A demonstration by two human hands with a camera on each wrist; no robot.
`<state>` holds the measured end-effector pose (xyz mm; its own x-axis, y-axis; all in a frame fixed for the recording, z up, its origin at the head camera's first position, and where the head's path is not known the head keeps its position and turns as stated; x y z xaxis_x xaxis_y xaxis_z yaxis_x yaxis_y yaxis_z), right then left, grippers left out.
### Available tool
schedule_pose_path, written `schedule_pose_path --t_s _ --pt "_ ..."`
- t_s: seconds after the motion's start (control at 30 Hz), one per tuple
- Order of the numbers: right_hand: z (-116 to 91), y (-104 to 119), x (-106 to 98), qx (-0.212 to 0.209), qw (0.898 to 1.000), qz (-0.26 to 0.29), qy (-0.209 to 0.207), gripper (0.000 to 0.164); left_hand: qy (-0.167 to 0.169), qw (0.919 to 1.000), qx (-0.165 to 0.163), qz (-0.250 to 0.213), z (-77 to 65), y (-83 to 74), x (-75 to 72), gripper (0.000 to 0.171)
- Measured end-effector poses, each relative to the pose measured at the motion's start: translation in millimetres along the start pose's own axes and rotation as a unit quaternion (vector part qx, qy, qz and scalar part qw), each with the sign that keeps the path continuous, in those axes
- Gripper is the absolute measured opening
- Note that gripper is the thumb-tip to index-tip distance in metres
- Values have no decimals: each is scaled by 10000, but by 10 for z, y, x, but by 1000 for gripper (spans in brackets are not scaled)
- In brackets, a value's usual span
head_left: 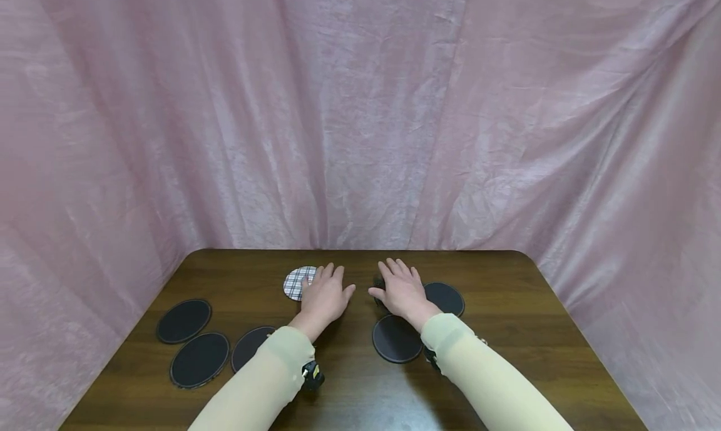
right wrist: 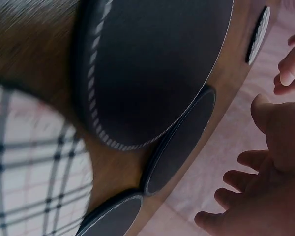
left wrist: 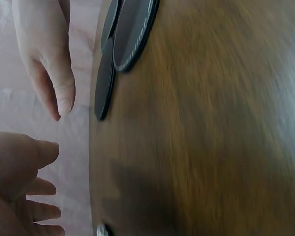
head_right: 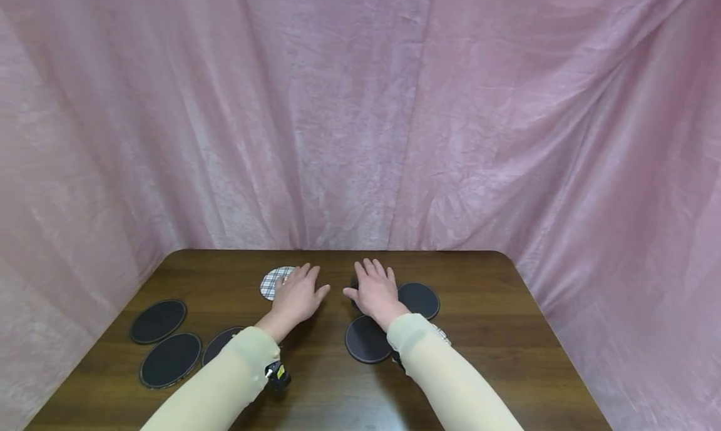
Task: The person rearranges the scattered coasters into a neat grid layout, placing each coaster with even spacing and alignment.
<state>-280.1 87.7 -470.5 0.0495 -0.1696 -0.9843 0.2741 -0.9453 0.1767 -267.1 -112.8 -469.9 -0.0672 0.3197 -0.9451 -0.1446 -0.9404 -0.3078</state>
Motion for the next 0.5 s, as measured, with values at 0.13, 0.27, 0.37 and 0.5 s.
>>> schedule_pose_path --t_s 0.13,0.27,0.37,0.5 --pt "29 108 34 -132 9999 10 -3 77 -51 9998 -169 61 -24 189 -59 63" --pt "54 209 51 -210 9998 10 22 78 -141 9994 -294 118 -28 382 -80 62" --pt "62 282 48 -265 9996 -5 50 78 -167 9991 -375 68 -25 502 -93 63" --pt "64 389 37 -372 9993 -1 83 77 -188 9987 -479 25 -18 632 -129 63"
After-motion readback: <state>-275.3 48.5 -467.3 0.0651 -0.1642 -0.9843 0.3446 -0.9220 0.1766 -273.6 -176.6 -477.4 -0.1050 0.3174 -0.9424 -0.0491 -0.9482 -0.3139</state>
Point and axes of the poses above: each hand's wrist, its own z-axis towards the middle knuckle, its own x-axis out of the palm, y = z × x, the point moved 1 cm from there along z, towards the middle knuckle, and after that the axes turned 4 degrees about -z, right-handed, at the moved point
